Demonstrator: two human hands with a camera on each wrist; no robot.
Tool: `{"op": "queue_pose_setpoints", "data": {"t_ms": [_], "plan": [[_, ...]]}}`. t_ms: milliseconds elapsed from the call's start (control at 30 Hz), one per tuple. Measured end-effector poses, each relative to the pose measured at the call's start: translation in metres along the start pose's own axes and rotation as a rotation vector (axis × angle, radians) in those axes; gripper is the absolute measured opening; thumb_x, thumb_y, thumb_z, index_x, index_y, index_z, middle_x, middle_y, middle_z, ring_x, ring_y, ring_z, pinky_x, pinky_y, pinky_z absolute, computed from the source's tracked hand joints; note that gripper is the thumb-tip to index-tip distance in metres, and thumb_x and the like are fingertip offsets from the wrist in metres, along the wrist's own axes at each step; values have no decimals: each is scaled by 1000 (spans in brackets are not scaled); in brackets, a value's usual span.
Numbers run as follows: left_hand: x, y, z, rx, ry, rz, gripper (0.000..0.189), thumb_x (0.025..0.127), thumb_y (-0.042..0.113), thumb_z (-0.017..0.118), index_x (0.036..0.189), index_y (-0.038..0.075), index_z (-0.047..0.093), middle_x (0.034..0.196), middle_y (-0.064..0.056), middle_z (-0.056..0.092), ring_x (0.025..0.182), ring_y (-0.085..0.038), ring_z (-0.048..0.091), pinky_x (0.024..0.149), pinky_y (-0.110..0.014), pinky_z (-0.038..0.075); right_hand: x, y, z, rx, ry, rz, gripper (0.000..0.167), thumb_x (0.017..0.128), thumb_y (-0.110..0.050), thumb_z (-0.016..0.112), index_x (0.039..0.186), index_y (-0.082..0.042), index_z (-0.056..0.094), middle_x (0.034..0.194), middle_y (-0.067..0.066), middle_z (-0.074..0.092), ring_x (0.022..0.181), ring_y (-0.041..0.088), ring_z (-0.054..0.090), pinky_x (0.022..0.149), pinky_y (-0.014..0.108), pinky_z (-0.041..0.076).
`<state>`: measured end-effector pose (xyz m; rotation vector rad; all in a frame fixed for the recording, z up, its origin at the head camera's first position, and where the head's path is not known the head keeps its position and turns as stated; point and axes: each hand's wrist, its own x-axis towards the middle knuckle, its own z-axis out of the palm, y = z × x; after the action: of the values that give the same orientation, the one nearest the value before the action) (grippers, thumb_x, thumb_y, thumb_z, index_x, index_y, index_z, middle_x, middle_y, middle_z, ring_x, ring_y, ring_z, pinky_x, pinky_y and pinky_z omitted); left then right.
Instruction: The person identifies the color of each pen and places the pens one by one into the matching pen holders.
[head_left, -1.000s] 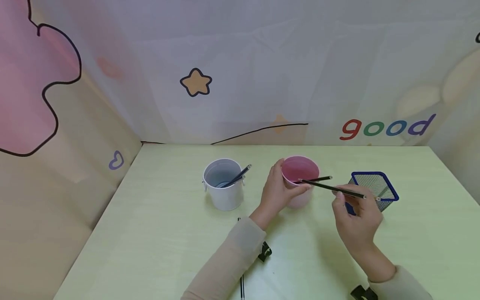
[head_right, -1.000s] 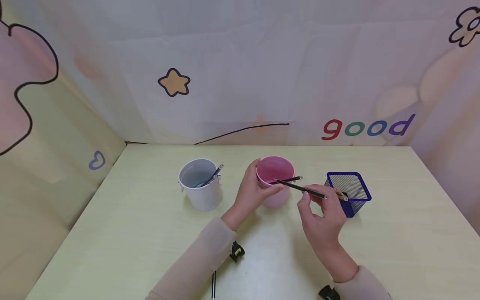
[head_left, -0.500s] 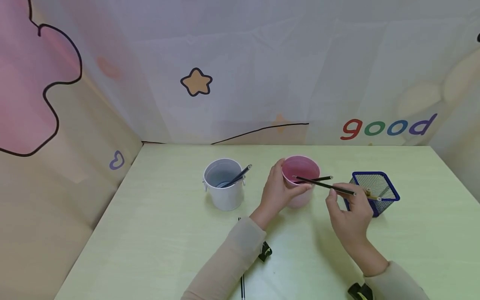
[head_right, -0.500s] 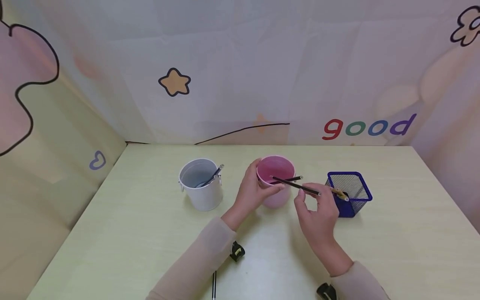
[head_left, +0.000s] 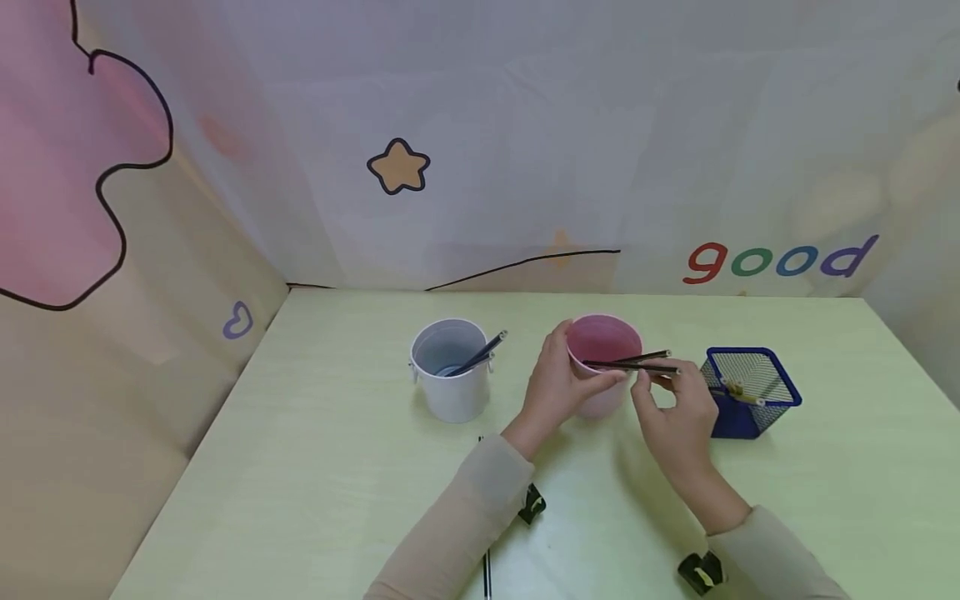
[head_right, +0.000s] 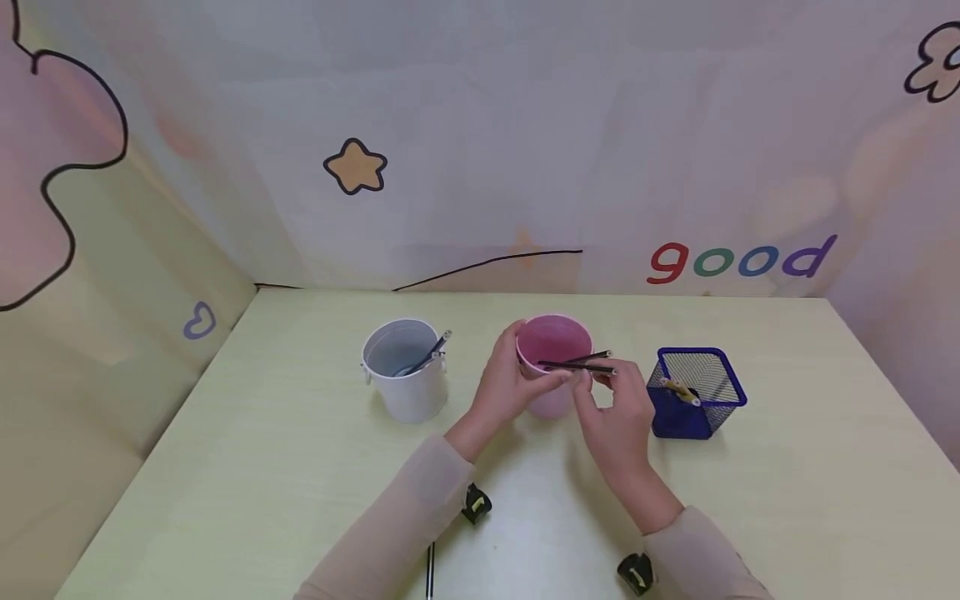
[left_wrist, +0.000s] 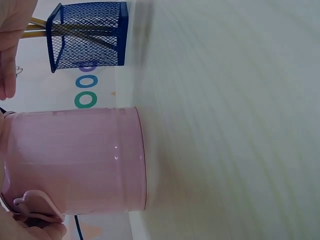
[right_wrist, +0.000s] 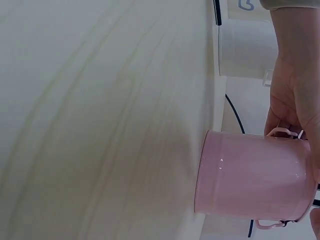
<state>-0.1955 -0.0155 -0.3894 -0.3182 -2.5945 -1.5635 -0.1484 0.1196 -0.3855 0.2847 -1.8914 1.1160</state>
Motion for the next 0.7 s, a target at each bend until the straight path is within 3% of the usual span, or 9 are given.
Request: {"op": "queue_pose_setpoints", "data": {"t_ms": [133,367,567,700], "plan": [[-1,0,1,8,-1,-7,96,71,39,82,145,7,30,137,-9,47,121,-21,52,99,-39,46,0,2,2,-52,-20,7,13,76,10,59,89,10,64,84,13,61,80,23,60,79,2,43],[-1,0,1,5,-2,-6,96,73,39,81,146,7,29,138,-10,46,121,-22,52,100,-40,45,-2,7,5,-58,-61,22,13,78,7,59,90,10,63,84,21,60,81,7,58,77,1,42],[-1,0,1,20,-9,-7,96,73,41,81,146,7,29,137,-10,47,120,-21,53,98,-39,47,-4,9,7,-83,-71,5,13,77,9,62,90,8,64,83,19,60,77,28,59,77,-1,40],[0,1,1,29,-12,-11,96,73,42,81,146,8,28,137,-9,47,120,-20,53,98,-37,47,-3,10,6,-91,-78,11,13,78,8,63,90,8,63,84,20,61,77,27,59,77,-2,38]]}}
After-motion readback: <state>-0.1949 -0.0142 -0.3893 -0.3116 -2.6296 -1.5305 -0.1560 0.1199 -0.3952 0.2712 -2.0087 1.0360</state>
